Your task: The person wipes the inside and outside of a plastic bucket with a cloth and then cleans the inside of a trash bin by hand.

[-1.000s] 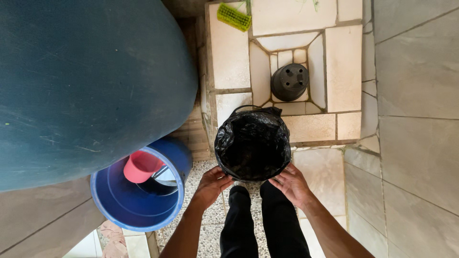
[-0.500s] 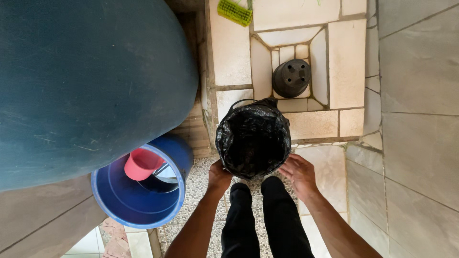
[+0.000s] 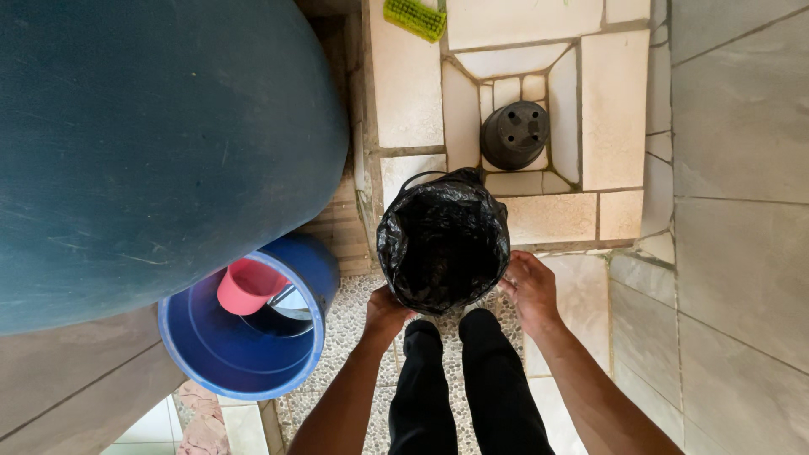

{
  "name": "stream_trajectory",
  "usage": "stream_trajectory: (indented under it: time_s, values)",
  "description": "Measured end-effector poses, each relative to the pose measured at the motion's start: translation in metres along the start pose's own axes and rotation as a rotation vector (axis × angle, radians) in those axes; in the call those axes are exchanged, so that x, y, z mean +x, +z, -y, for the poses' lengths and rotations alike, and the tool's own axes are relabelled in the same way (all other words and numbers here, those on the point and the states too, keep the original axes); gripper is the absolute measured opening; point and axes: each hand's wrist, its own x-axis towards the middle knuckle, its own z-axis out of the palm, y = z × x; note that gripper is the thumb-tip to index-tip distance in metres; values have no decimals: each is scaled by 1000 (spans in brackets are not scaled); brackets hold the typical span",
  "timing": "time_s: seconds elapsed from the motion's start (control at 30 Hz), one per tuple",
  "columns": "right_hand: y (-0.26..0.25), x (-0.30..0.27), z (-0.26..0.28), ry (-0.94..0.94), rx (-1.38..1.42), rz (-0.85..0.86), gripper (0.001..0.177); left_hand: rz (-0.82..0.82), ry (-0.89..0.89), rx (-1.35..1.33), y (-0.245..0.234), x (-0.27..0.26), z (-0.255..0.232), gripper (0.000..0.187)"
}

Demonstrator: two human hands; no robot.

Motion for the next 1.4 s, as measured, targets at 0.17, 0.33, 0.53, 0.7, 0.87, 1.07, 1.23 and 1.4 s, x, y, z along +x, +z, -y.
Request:
stream_trajectory:
  time_s: [0.17, 0.33, 0.53, 0.7, 0.87, 1.07, 1.23, 1.4]
  values:
    - [-5, 19, -17, 65, -91, 30, 20, -169, 126, 723, 0, 4, 5, 21]
    - [8, 35, -11, 198, -345, -5, 28, -264, 347, 677, -18, 32, 46, 19]
    - [25, 38, 39, 193, -146, -74, 48, -347, -121, 1026, -50, 67, 10, 31]
    - [35, 45, 68, 106, -192, 48, 55, -107, -45, 255, -12, 26, -127, 66]
    - [54, 72, 77, 27, -148, 142, 50, -32, 128, 451, 17, 23, -188, 62]
    - [58, 85, 71, -1, -215, 229, 44, -13, 93, 578, 12, 30, -187, 48]
    - [65, 60, 81, 140, -217, 136, 35, -47, 1, 534, 11, 23, -187, 36]
    - [56, 70, 71, 0, -262, 272, 22, 101, 41, 785, 5, 30, -183, 24]
